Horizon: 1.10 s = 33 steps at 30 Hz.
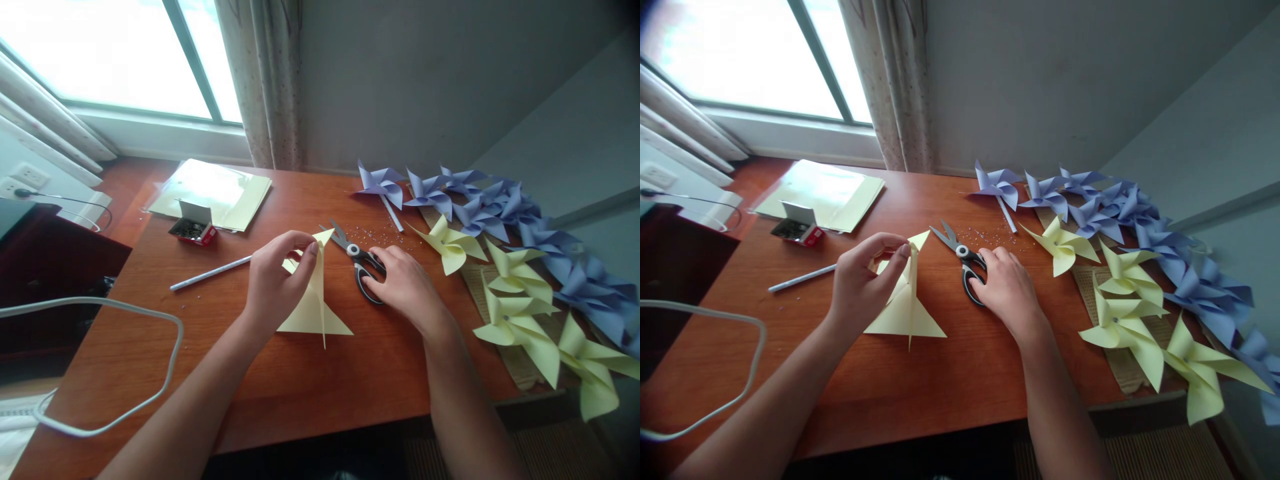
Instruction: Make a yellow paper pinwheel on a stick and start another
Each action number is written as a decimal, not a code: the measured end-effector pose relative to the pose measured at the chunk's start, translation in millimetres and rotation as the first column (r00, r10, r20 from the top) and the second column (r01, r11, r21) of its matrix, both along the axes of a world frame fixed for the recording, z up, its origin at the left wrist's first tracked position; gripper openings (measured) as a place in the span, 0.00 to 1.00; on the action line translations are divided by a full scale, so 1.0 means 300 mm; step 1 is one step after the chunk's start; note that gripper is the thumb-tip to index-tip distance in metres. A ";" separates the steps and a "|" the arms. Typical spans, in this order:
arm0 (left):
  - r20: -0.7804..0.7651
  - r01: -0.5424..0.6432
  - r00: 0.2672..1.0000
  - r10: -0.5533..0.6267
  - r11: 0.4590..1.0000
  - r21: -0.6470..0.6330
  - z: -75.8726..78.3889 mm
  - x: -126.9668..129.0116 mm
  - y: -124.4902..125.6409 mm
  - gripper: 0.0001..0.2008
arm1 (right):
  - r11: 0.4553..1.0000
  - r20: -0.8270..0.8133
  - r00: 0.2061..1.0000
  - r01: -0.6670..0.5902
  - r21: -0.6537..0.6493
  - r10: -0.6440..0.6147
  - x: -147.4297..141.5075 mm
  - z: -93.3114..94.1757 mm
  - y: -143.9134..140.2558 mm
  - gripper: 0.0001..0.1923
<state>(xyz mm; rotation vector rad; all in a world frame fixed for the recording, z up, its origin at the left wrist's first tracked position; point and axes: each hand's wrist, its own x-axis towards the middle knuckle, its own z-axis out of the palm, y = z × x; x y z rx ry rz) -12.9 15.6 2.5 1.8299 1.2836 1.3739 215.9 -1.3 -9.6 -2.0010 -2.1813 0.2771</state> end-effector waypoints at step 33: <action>0.068 0.231 0.973 -0.223 0.957 -0.173 -0.037 0.032 -0.017 0.04 | 0.991 -0.883 0.459 0.036 0.131 0.100 -0.177 -0.014 -0.047 0.06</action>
